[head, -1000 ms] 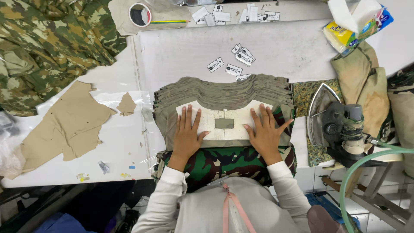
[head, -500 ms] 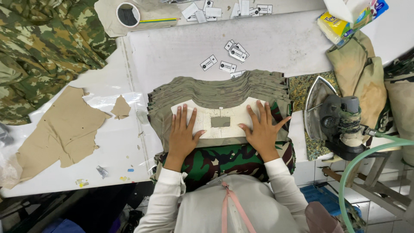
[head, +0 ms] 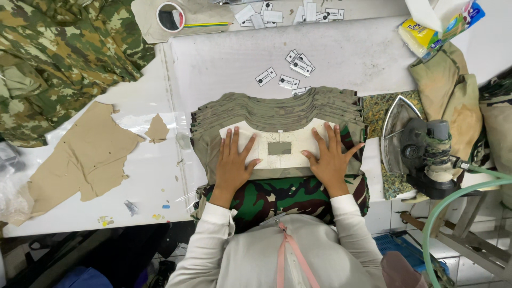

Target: The person irons a stack of camouflage-patterned garments on a white worktable. They place a white template over the collar area, position a small rectangular label, and press it with a steam iron. The person repeats this process for multiple garments, removing the template and stacking the finished items.

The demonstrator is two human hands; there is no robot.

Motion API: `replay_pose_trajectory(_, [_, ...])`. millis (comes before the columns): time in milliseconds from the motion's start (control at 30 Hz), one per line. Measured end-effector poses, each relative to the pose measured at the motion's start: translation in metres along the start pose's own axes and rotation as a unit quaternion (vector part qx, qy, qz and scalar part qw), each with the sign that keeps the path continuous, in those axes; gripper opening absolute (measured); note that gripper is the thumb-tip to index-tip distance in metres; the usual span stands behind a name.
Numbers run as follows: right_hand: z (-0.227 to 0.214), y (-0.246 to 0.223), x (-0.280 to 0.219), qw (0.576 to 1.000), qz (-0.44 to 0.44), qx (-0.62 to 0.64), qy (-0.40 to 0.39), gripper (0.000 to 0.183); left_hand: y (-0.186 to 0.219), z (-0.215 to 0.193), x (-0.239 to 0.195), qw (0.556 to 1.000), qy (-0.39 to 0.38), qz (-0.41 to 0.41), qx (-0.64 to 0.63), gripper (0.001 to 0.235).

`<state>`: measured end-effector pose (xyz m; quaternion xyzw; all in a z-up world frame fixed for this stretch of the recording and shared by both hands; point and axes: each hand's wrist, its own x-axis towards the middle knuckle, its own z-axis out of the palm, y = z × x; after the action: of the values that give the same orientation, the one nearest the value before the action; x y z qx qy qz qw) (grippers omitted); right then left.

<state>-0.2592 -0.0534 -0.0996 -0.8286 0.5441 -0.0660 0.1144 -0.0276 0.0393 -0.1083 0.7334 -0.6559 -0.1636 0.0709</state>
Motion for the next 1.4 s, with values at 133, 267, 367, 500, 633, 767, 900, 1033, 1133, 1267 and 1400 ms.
replay_pose_trajectory(133, [-0.002,-0.001,0.0,1.0,0.012,0.01,-0.006,0.048,0.0,-0.001,0.0,1.0,0.008,0.004,0.006,0.062])
replay_pose_trajectory(267, [-0.002,0.001,0.0,1.0,0.0,0.008,-0.008,0.05,-0.002,0.002,0.001,1.0,0.004,-0.008,0.0,0.06])
replay_pose_trajectory(367, [0.0,0.002,-0.002,1.0,-0.001,0.009,-0.001,0.051,-0.004,0.004,0.001,1.0,0.0,0.001,0.004,0.06])
replay_pose_trajectory(500, [0.0,0.003,-0.004,1.0,0.003,0.009,-0.002,0.051,-0.005,0.001,0.002,1.0,-0.029,0.0,0.004,0.061])
replay_pose_trajectory(633, [-0.001,0.002,-0.006,1.0,0.0,0.012,0.004,0.049,-0.003,-0.003,0.001,0.999,-0.039,-0.007,0.001,0.061])
replay_pose_trajectory(767, [-0.001,0.002,-0.007,1.0,-0.003,0.003,0.002,0.05,-0.005,0.0,0.0,0.999,-0.041,-0.003,0.004,0.061])
replay_pose_trajectory(900, [-0.003,0.0,-0.008,1.0,-0.004,-0.004,-0.008,0.049,-0.005,-0.002,0.0,0.998,-0.055,-0.002,-0.001,0.061])
replay_pose_trajectory(1033, [-0.007,-0.002,-0.007,1.0,-0.011,-0.006,-0.006,0.048,-0.005,-0.002,0.0,0.998,-0.063,-0.004,0.002,0.061])
replay_pose_trajectory(1133, [-0.013,-0.001,0.011,0.999,-0.029,-0.033,-0.002,0.043,-0.004,-0.002,0.001,0.998,-0.065,-0.011,0.013,0.062])
replay_pose_trajectory(1267, [0.015,0.018,0.088,0.998,-0.038,-0.021,0.046,0.025,-0.003,-0.002,-0.001,0.997,-0.074,-0.007,0.022,0.063])
replay_pose_trajectory(1400, [0.033,0.022,0.156,0.996,-0.011,0.003,-0.085,0.035,-0.003,-0.001,-0.001,0.997,-0.071,0.002,0.037,0.061])
